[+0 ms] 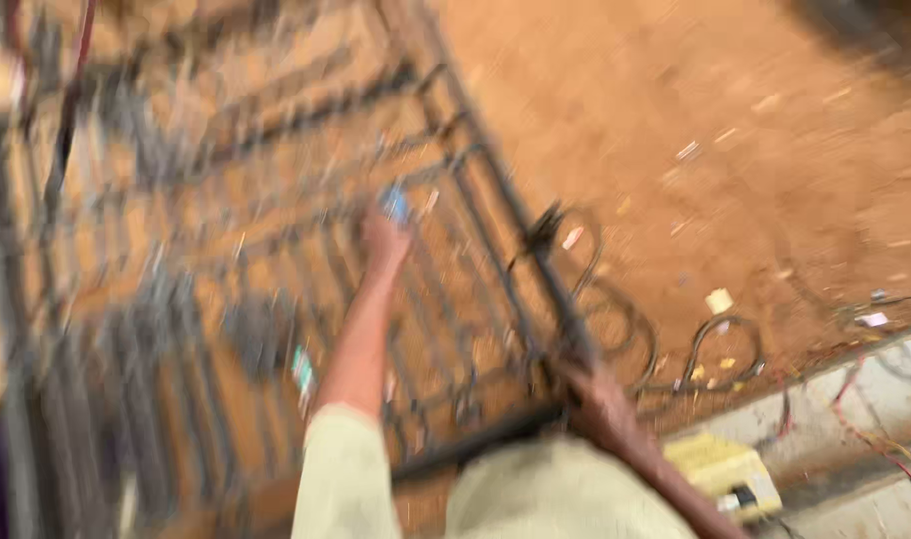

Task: The person measures a metal frame with a tape measure and welds metal rods to it using a welding torch. They repeatedly measure, position, and weld rods to the frame, with a coworker occasionally assisting by holding the frame.

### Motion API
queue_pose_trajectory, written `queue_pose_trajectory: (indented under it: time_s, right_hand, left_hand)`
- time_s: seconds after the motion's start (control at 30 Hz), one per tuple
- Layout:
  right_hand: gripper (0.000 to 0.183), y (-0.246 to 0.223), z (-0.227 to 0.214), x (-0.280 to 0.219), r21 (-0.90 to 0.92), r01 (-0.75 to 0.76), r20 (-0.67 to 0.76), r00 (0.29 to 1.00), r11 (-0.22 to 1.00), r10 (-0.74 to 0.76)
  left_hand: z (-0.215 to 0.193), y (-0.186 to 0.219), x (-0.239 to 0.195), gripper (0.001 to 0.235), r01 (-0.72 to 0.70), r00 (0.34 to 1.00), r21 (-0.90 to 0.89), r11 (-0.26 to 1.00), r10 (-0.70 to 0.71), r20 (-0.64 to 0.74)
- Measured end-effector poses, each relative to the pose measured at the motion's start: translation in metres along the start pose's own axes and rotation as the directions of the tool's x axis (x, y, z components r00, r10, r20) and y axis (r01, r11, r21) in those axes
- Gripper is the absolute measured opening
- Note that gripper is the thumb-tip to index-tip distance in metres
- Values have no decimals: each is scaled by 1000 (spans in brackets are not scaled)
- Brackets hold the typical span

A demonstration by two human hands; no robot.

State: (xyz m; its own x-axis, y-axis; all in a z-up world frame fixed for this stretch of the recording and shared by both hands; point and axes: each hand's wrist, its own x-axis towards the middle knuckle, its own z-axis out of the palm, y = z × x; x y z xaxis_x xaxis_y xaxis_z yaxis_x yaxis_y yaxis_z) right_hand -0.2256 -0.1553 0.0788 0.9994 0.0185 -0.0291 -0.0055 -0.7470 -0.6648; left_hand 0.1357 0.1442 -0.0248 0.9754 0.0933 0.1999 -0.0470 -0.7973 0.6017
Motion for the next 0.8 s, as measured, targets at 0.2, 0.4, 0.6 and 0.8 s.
queue_pose_trajectory:
  time_s: [0.2,0.4,0.6,0.8]
  right_hand:
    - [31,6,13,7,203,-111,-124,983,973,138]
    - [50,-7,13,38,710,-540,315,818,453,481]
    - [59,-54,43,42,802,-514,594,741,-304,314]
    - [30,-49,98,1,765,-413,577,780,-494,242]
  left_hand:
    - [10,-14,19,83,-13,979,402,916,-70,190]
    - [-36,50,-71,28,-425,801,-101,900,426,421]
    - [-104,142,-228,64,-605,454,-400,689,711,537]
    - [-112,112,-264,85,-338,626,-411,847,528,574]
